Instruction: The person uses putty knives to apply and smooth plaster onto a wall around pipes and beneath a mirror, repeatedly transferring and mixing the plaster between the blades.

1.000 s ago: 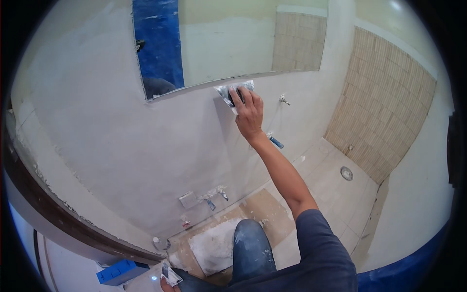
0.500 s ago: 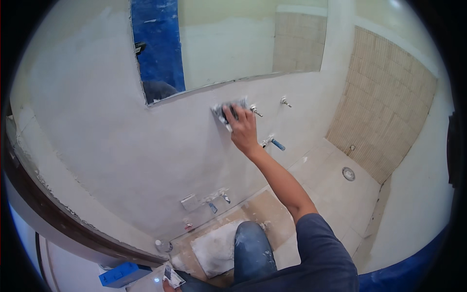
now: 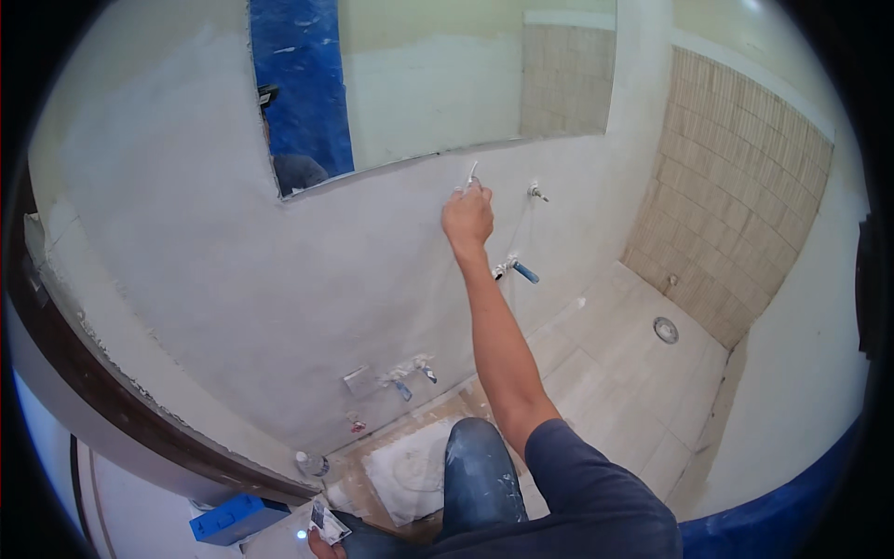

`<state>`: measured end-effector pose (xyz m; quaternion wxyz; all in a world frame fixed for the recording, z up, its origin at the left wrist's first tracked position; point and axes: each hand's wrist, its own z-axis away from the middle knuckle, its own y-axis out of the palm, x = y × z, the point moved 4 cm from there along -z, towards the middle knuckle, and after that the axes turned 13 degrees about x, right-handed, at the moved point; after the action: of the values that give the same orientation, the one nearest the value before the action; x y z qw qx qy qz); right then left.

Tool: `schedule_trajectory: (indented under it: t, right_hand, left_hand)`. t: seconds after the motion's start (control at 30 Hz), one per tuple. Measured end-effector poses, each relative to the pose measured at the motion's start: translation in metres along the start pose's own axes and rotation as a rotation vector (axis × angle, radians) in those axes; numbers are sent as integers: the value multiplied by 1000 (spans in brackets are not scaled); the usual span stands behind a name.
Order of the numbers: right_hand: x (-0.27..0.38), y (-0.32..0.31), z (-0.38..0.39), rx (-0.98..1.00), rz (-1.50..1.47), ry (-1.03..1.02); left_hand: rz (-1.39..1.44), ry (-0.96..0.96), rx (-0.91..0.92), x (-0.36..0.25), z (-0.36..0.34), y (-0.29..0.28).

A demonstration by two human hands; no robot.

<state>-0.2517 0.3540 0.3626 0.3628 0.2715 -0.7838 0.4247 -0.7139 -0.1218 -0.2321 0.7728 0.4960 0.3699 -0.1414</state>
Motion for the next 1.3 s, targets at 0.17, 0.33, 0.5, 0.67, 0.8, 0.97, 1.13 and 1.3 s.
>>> schedule_trajectory:
  t: [0.17,0.33,0.5,0.67,0.8,0.97,1.13,1.3]
  right_hand:
    - [47,46,54,-201,113,-287]
    - [52,64,107,-50,185,-605]
    - [-14,44,146,255,-319,-728]
    - [-104,85,266,985,-1261,144]
    - [-110,81,344,980,-1423,84]
    - [-75,46,389,859,-704,-765]
    - [-82,39,379,890,-436,-895]
    - [-69,25,327,1002,-68,-1159]
  left_hand:
    - [-22,11,4,1,3,2]
    - [-68,-4,-25,4,-1,11]
    - [-130,-38,81,-15,3,96]
    - [45,99,302,-55,6,244]
    - [8,203,21,-61,0,321]
    - [58,274,-37,-69,18,361]
    - [190,249,66,-80,32,357]
    - [-520,494,45,-128,36,338]
